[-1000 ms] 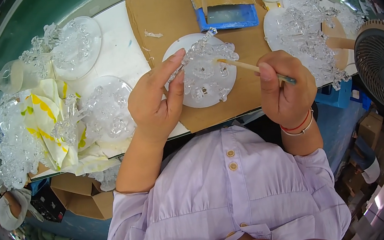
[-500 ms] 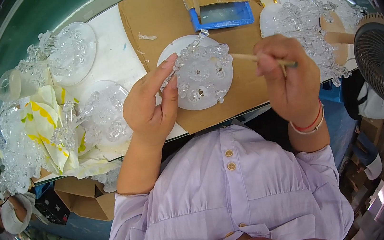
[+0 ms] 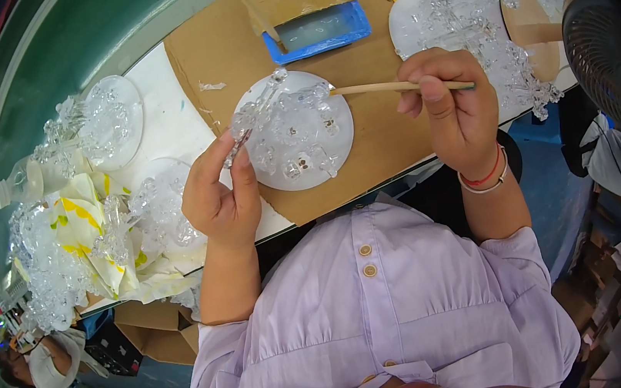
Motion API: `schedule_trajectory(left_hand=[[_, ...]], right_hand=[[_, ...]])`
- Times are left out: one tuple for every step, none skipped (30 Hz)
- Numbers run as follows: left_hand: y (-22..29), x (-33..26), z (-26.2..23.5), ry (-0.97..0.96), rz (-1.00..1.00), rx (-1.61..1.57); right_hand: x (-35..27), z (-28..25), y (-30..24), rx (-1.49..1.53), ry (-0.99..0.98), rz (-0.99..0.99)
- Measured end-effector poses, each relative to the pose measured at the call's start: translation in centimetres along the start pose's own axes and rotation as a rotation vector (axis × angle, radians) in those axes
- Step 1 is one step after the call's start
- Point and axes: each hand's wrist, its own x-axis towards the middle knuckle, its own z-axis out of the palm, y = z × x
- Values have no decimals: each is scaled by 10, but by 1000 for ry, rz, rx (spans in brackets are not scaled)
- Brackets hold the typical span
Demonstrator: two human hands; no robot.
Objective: Applying adhesive or polish to small decorative crystal components using a thin brush on an assembly line.
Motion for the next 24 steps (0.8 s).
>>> schedule_trajectory(left_hand=[[0, 0, 0, 2, -8, 1], [-1, -1, 0, -4, -3, 2], [-1, -3, -1, 3, -18, -11], [-2, -4, -1, 11, -34, -25], [-1, -4, 0, 3, -30, -28], [0, -5, 1, 26, -48, -49], [0, -5, 2, 48, -66, -70], [0, -6, 1, 41, -63, -72], [-1, -6, 1, 49, -63, -68], [-1, -6, 0, 57, -64, -64], [-1, -5, 2, 51, -62, -66], [-1, -4, 3, 57, -56, -84], [0, -4, 3, 64, -50, -102], [-1, -4, 4, 57, -49, -104], [-2, -5, 3, 56, -58, -104], [-2, -6, 3, 55, -67, -102], [-1, -5, 3, 49, -65, -101], [0, -5, 3, 53, -61, -110], [1, -4, 2, 56, -58, -118], [0, -4, 3, 49, -55, -122], [0, -5, 3, 50, -56, -131], [-1, -5, 4, 52, -56, -141], [0, -4, 4, 48, -54, -141], [1, -4, 6, 49, -48, -139]], right_hand=[[-2, -1, 2, 0, 12, 2], [-3, -2, 4, 1, -3, -20], [-4, -3, 5, 1, -18, -41], [-7, -5, 5, 2, -10, -40], [-9, -8, 5, 8, -25, -33], [-12, -11, 4, 14, -41, -26], [-14, -13, 4, 11, -33, -23], [-17, -15, 5, 15, -43, -42], [-19, -16, 5, 18, -54, -60], [-22, -16, 5, 18, -47, -57], [-25, -16, 5, 52, -41, -60], [-27, -16, 5, 87, -35, -63], [-31, -16, 6, 86, -30, -60], [-35, -17, 6, 99, -43, -70], [-38, -18, 7, 113, -57, -80], [-38, -19, 7, 112, -51, -77], [-38, -19, 6, 111, -44, -67], [-36, -19, 5, 111, -37, -58], [-34, -18, 5, 114, -32, -57], [-31, -18, 4, 67, -28, -80], [-29, -18, 5, 19, -26, -104], [-28, -17, 6, 17, -19, -101], [-28, -14, 9, 21, 12, -118], [-28, -13, 10, 25, 42, -135]])
